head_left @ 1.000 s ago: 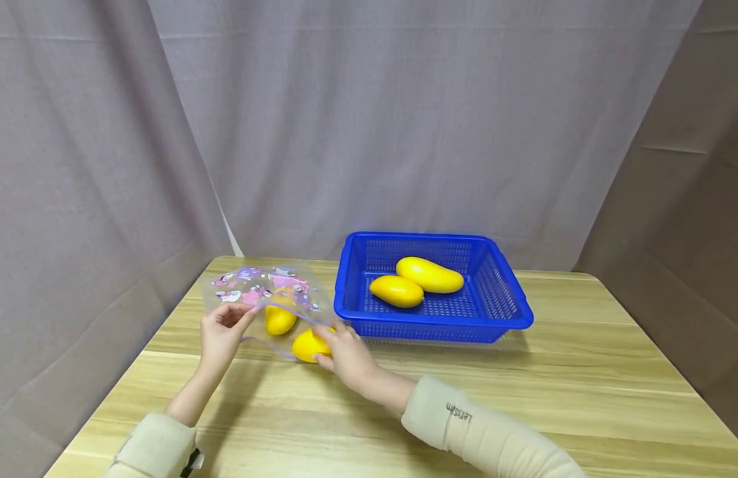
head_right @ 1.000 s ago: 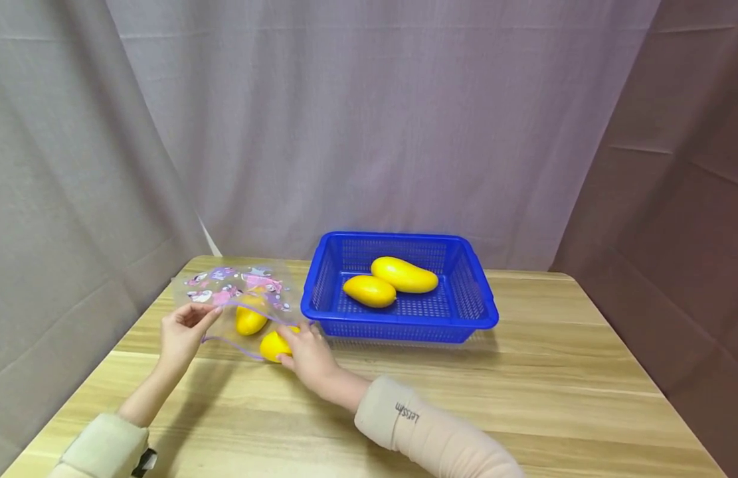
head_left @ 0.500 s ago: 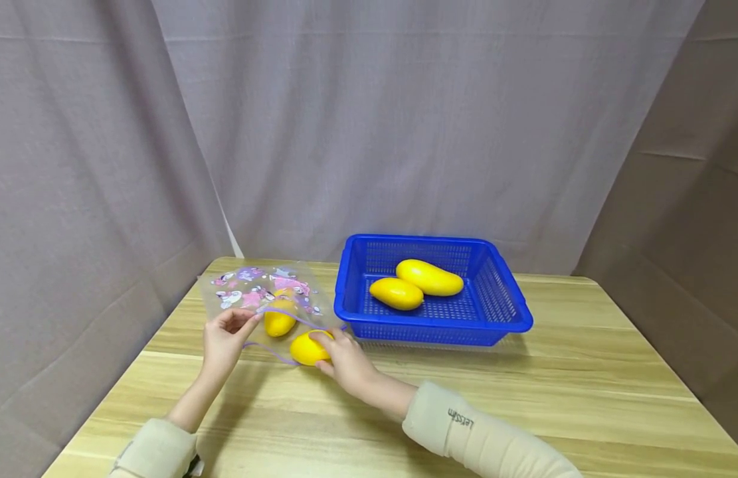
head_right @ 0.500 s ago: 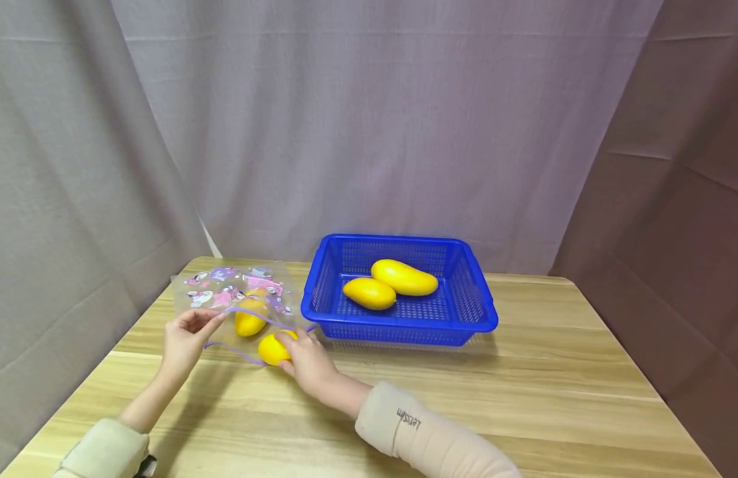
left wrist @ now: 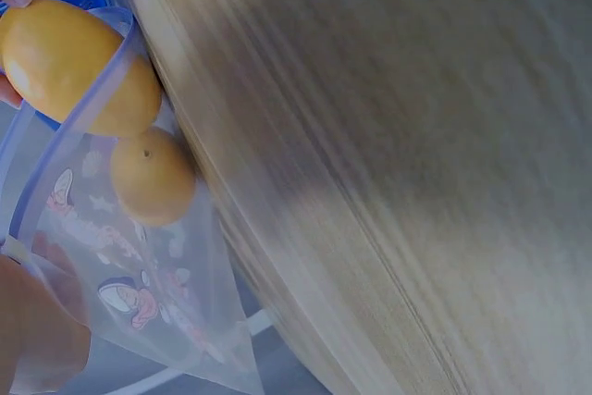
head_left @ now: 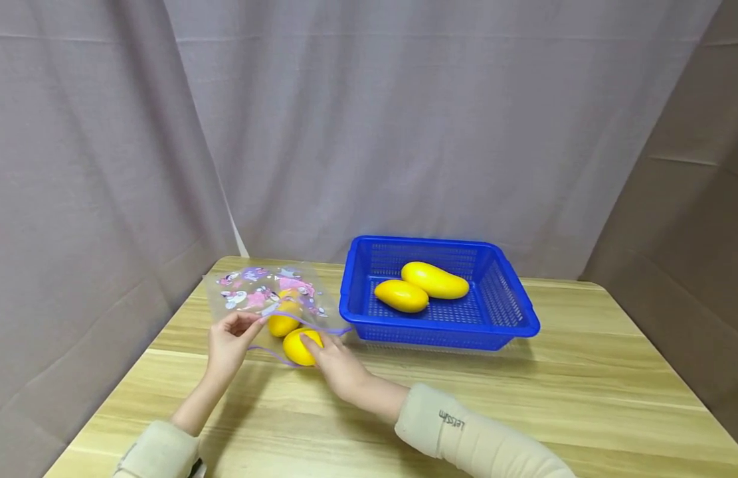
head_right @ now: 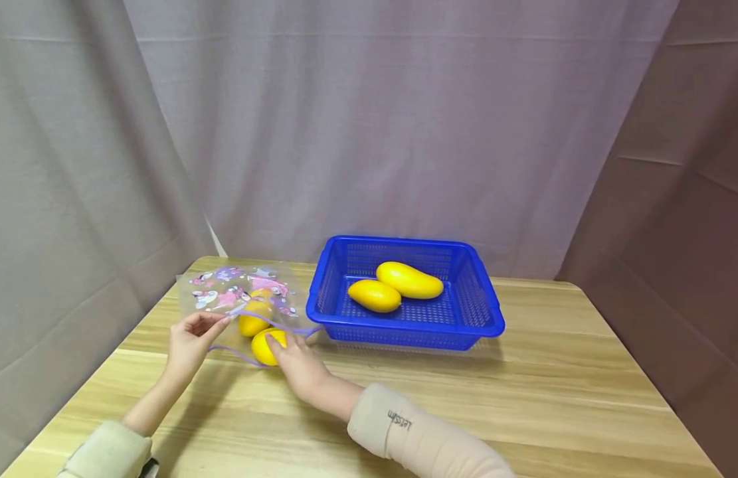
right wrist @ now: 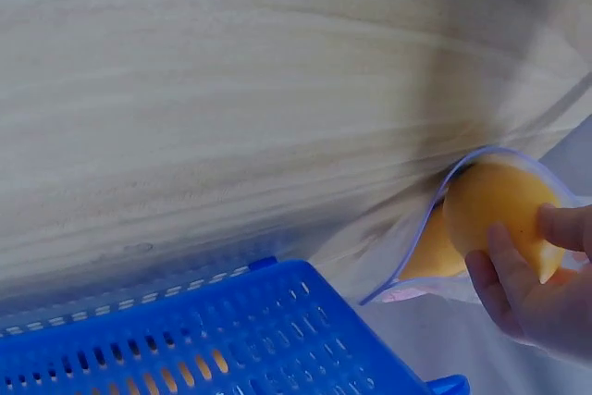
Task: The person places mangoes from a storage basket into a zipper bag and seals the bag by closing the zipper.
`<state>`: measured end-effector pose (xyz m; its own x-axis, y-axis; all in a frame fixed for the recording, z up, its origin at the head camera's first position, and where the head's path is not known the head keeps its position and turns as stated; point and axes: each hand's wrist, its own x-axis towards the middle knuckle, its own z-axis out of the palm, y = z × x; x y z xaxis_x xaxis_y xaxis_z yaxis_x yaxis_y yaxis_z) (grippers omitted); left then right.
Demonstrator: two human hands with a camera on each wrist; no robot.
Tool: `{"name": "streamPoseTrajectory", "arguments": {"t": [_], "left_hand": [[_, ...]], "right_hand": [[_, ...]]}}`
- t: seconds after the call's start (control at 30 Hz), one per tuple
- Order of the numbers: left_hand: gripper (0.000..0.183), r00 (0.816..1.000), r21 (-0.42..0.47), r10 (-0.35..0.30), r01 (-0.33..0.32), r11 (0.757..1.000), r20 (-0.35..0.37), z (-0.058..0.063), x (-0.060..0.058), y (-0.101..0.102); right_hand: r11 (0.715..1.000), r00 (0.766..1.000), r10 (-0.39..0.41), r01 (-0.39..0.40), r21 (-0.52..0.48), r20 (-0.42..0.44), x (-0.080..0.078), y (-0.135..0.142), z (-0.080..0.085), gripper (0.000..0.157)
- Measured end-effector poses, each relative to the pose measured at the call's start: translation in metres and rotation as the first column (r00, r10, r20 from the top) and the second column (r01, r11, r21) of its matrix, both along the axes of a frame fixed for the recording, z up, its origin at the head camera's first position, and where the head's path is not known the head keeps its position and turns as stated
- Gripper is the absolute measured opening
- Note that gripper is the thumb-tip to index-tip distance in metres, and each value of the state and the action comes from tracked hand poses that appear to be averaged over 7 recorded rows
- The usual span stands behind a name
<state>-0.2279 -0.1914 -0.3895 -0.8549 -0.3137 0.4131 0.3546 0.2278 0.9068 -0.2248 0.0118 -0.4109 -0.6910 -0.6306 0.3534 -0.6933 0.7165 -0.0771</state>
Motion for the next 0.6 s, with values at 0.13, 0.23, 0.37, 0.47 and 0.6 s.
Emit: {"name": "streamPoseTrajectory", "arguments": {"t": [0.13,0.23,0.37,0.47,0.6], "left_hand": [[0.010,1.000,-0.026,0.009,-0.009,1.000,0.004,-0.0080,-0.0061,-0.0028],[0.012,1.000,-0.036,0.000,-0.001,0.999,-0.019,-0.0089,-0.0070,-0.0018],[0.013,0.999,-0.027,-0.021,0.020,0.999,-0.025,-0.0084,-0.0073,0.0004],[0.013,1.000,-0.024,-0.018,0.018,1.000,-0.007,-0.0084,-0.0069,0.0008],[0.013,1.000,-0.032,-0.007,0.007,0.999,0.001,-0.0098,-0.0070,-0.0002]], "right_hand": [[0.999,0.994,0.003,0.001,0.037,-0.110,-0.0011,-0.0043,-0.0017,0.047],[0.996,0.970,0.029,-0.009,0.085,-0.241,-0.0013,-0.0061,-0.0030,0.047],[0.996,0.926,0.063,-0.033,0.088,-0.371,-0.0028,-0.0069,-0.0036,0.037],[0.996,0.915,0.083,-0.060,0.071,-0.394,-0.0037,-0.0074,-0.0033,0.031],[0.991,0.898,0.119,-0.081,0.106,-0.423,-0.0035,-0.0090,-0.0035,0.027]]}}
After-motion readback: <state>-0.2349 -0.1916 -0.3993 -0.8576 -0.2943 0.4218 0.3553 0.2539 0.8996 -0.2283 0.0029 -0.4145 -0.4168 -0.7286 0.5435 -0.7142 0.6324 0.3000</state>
